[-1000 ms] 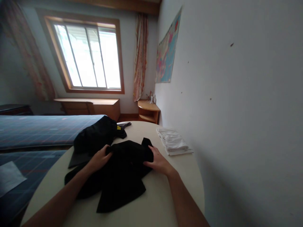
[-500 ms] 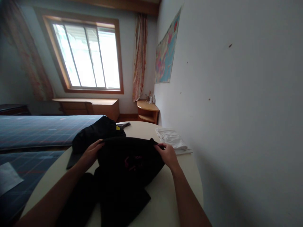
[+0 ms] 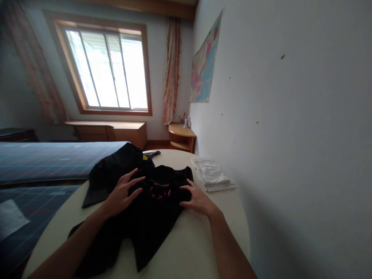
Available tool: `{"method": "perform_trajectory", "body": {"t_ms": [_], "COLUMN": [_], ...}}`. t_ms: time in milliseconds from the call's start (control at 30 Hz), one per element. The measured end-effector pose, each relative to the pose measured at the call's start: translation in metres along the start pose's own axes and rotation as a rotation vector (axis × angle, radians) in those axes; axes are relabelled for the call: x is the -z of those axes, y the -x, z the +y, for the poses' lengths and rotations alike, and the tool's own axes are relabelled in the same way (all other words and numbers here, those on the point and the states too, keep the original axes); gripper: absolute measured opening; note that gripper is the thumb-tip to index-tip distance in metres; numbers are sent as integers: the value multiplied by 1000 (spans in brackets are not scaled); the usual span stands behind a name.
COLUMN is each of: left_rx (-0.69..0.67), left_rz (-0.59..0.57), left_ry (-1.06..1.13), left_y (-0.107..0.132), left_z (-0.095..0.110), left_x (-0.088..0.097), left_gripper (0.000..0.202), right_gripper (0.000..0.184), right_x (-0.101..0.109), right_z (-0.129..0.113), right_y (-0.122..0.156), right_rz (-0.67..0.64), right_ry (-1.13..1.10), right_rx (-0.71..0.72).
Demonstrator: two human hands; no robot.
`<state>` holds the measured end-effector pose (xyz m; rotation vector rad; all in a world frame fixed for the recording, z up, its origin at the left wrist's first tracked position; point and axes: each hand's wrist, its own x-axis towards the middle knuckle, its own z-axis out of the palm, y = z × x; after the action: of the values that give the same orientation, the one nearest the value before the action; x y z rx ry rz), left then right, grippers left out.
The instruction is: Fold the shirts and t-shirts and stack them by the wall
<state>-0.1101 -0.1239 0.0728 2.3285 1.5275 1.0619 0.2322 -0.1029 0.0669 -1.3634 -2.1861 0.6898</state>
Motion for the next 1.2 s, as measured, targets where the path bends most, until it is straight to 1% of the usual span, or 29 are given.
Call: {"method": "perform_trajectory", "body": {"t_ms": [67, 100, 133, 167, 200, 233, 267, 300, 400, 467, 500, 567, 600, 633, 667, 700, 733, 767, 800, 833, 900, 933, 967, 1033, 1067, 1133, 1200], "left_rx": [-142, -190, -223, -241, -238, -211, -156, -74, 260, 433, 485, 533, 527, 489, 413, 307, 174, 45, -51, -115, -147, -140, -132, -126, -128, -128, -104], "left_rz": [-164, -242, -292, -311, -295, -249, -174, -74, 296, 505, 578, 680, 718, 749, 758, 735, 663, 540, 395, 239, -33, -131, -201, -285, -311, -348, -350], "left_ry": [13, 40, 69, 98, 126, 151, 173, 189, 196, 223, 258, 316, 309, 269, 211, 146, 104, 83, 67, 56, 37, 37, 48, 89, 108, 129, 122], "left_y": [3, 3, 3, 2, 1, -2, -4, -7, -14, -16, -17, -16, -15, -14, -13, -11, -10, -8, -7, -5, -2, 0, 1, 2, 2, 1, -1], "left_z": [8, 11, 13, 13, 12, 10, 6, 1, -23, -39, -45, -50, -49, -44, -37, -29, -20, -12, -6, -1, 0, -1, -4, -11, -13, -16, -16], "left_x": [6, 7, 8, 8, 7, 6, 6, 6, 12, 18, 20, 25, 26, 26, 26, 24, 22, 18, 14, 10, 3, 0, -1, -1, 0, 2, 4], "left_gripper": [43, 43, 39, 33, 25, 20, 19, 21, 33, 37, 38, 43, 46, 47, 47, 46, 44, 42, 41, 41, 41, 41, 40, 39, 36, 27, 19], "right_gripper": [40, 30, 23, 19, 17, 18, 20, 22, 28, 32, 36, 44, 46, 48, 51, 53, 56, 58, 62, 64, 61, 54, 45, 26, 20, 15, 14], "right_x": [0, 0, 0, 0, 1, 3, 4, 6, 12, 12, 11, 8, 6, 3, 1, -1, -4, -6, -9, -12, -19, -22, -24, -25, -23, -16, -5], "right_z": [-2, -2, -2, -1, 0, 2, 3, 5, 13, 19, 22, 26, 27, 25, 23, 19, 14, 8, 3, -2, -10, -12, -14, -14, -14, -13, -11], "right_y": [0, -1, -2, -4, -5, -7, -9, -10, -14, -17, -18, -19, -19, -19, -18, -16, -15, -13, -11, -10, -10, -11, -12, -15, -16, -16, -14], "right_rz": [8, 16, 20, 30, 55, 101, 170, 254, 499, 582, 599, 583, 543, 482, 410, 341, 285, 243, 219, 205, 171, 150, 132, 112, 120, 173, 261], "right_ry": [41, 60, 70, 72, 66, 53, 35, 17, -26, -43, -45, -35, -23, -7, 8, 25, 47, 75, 108, 145, 209, 225, 231, 222, 211, 187, 161], "right_rx": [3, -1, -7, -12, -12, -7, 0, 4, 16, 42, 61, 104, 128, 153, 178, 198, 210, 218, 224, 228, 241, 252, 267, 300, 316, 341, 358]}}
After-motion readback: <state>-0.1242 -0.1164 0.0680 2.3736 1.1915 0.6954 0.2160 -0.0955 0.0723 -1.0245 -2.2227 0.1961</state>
